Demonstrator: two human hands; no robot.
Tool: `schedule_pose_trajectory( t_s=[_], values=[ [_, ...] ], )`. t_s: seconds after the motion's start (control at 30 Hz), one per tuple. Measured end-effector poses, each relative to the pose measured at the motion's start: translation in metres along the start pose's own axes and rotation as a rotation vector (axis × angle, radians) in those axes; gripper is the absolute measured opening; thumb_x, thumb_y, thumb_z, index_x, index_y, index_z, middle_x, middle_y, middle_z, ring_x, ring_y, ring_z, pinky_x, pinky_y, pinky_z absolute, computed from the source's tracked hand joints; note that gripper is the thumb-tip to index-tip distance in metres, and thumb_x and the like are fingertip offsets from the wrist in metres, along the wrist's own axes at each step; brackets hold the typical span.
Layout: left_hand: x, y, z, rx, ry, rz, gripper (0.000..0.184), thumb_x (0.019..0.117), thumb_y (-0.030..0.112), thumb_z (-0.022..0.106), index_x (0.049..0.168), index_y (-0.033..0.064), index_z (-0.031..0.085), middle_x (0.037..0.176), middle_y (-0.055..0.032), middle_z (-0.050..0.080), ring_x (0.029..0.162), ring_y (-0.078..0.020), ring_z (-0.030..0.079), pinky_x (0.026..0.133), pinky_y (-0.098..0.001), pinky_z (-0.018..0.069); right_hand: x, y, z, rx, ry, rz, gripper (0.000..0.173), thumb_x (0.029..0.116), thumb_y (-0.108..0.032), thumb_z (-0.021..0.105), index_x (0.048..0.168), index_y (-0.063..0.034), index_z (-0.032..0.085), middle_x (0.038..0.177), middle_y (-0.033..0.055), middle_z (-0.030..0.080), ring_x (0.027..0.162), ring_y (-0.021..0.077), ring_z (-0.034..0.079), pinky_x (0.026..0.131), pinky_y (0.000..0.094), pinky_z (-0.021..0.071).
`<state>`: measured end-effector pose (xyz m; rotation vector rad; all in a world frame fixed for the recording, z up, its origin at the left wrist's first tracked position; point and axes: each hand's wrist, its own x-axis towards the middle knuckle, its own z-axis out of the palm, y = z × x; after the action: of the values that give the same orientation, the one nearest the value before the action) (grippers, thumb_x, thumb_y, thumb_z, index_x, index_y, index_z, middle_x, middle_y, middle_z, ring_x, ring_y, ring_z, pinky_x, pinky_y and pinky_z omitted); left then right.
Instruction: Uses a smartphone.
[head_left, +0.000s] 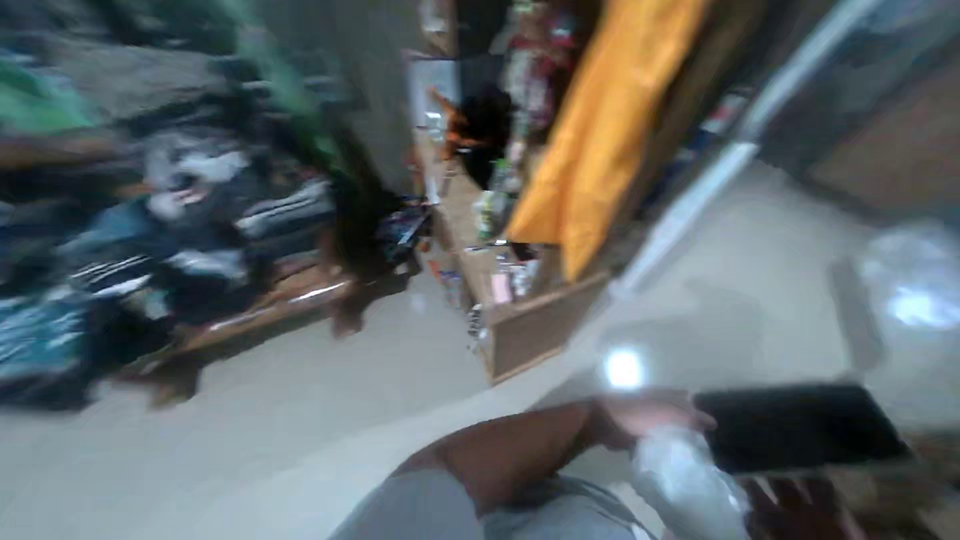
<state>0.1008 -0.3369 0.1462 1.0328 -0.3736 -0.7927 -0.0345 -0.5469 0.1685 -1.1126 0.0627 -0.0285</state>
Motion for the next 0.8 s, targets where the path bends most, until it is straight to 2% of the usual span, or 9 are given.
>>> schedule_pose_trajectory(
  t_s=[0.07, 0.1, 0.2, 0.27, 0.33, 0.53, 0.6, 0.7, 0.8],
  values=[
    [0.029, -0.001, 0.024, 0.049, 0.041, -0.158, 0.036, 0.1049, 0.012, 0.051, 0.138, -0.0012, 0.05, 0.111, -0.0033, 0.065, 0.098, -0.0034, 0.063, 0.09, -0.0243, 0.0535, 0.014, -0.004, -0.007, -0.018, 0.118, -0.086, 0.062, 0.1025, -0.053, 0.054, 0.149, -0.014, 0.041, 0.134, 0.0021, 0.067, 0.12, 0.0197, 0.066, 0.1, 0.0404, 0.0574],
    [0.047, -0.008, 0.03, 0.081, 0.022, -0.167, 0.039, 0.1045, 0.011, 0.052, 0.142, -0.0002, 0.048, 0.116, -0.002, 0.066, 0.102, -0.0021, 0.063, 0.093, -0.0233, 0.0537, 0.024, -0.006, -0.019, -0.025, 0.174, -0.141, 0.066, 0.1018, -0.05, 0.057, 0.15, -0.0086, 0.039, 0.131, 0.005, 0.067, 0.117, 0.0197, 0.067, 0.098, 0.0396, 0.0582],
    [0.102, -0.035, 0.032, 0.082, -0.139, -0.058, 0.043, 0.1003, 0.009, 0.057, 0.142, -0.0004, 0.047, 0.119, 0.0014, 0.069, 0.109, -0.0035, 0.066, 0.098, -0.0254, 0.0555, 0.053, -0.019, -0.053, 0.012, 0.323, -0.168, 0.064, 0.1034, -0.035, 0.054, 0.154, -0.0039, 0.031, 0.128, 0.0105, 0.065, 0.107, 0.0205, 0.069, 0.093, 0.0392, 0.0596],
    [0.141, -0.045, 0.027, 0.071, -0.267, -0.054, 0.054, 0.0974, 0.02, 0.067, 0.143, 0.0007, 0.045, 0.123, -0.001, 0.07, 0.111, -0.0099, 0.068, 0.099, -0.032, 0.0569, 0.077, -0.03, -0.074, 0.064, 0.393, -0.133, 0.068, 0.0984, -0.022, 0.058, 0.155, -0.0044, 0.025, 0.129, 0.0145, 0.063, 0.105, 0.0233, 0.07, 0.091, 0.041, 0.0604],
    [0.181, -0.044, 0.027, 0.105, -0.262, -0.125, 0.068, 0.0892, 0.03, 0.078, 0.142, 0.0011, 0.047, 0.118, -0.0025, 0.072, 0.106, -0.0124, 0.071, 0.094, -0.0333, 0.0599, 0.101, -0.042, -0.094, 0.084, 0.446, -0.103, 0.075, 0.0928, -0.008, 0.059, 0.157, -0.0058, 0.02, 0.129, 0.0149, 0.062, 0.105, 0.0226, 0.07, 0.089, 0.0398, 0.0606],
    [0.326, -0.02, 0.013, 0.301, -0.419, -0.128, 0.052, 0.092, 0.016, 0.075, 0.137, -0.0004, 0.054, 0.119, -0.0037, 0.072, 0.108, -0.0114, 0.07, 0.098, -0.032, 0.0585, 0.203, -0.072, -0.154, -0.068, 0.576, -0.078, 0.099, 0.083, 0.015, 0.063, 0.162, -0.0097, 0.009, 0.131, 0.0157, 0.064, 0.109, 0.0224, 0.071, 0.092, 0.0382, 0.0616],
    [0.379, -0.011, 0.007, 0.369, -0.496, -0.094, 0.05, 0.0934, 0.016, 0.074, 0.137, -0.001, 0.055, 0.121, -0.005, 0.072, 0.11, -0.0122, 0.069, 0.099, -0.0331, 0.0579, 0.245, -0.084, -0.174, -0.09, 0.667, -0.072, 0.092, 0.088, 0.013, 0.061, 0.163, -0.01, 0.013, 0.128, 0.0154, 0.067, 0.106, 0.022, 0.072, 0.09, 0.0379, 0.0622],
    [0.455, 0.002, 0.0, 0.442, -0.566, -0.072, 0.052, 0.0943, 0.017, 0.074, 0.139, -0.0008, 0.054, 0.124, -0.0051, 0.071, 0.112, -0.0123, 0.069, 0.101, -0.0341, 0.0574, 0.301, -0.099, -0.211, -0.066, 0.721, -0.143, 0.058, 0.1088, -0.015, 0.048, 0.161, -0.0094, 0.023, 0.125, 0.0153, 0.067, 0.103, 0.0229, 0.073, 0.088, 0.04, 0.0629],
    [0.523, 0.009, 0.0, 0.491, -0.612, -0.079, 0.052, 0.0947, 0.021, 0.074, 0.138, -0.0007, 0.055, 0.122, -0.0046, 0.072, 0.111, -0.0115, 0.069, 0.101, -0.034, 0.0576, 0.341, -0.119, -0.252, -0.02, 0.672, -0.116, 0.055, 0.112, -0.032, 0.039, 0.162, -0.0166, 0.021, 0.126, 0.0134, 0.068, 0.102, 0.0249, 0.073, 0.083, 0.0422, 0.0641]
  ],
)
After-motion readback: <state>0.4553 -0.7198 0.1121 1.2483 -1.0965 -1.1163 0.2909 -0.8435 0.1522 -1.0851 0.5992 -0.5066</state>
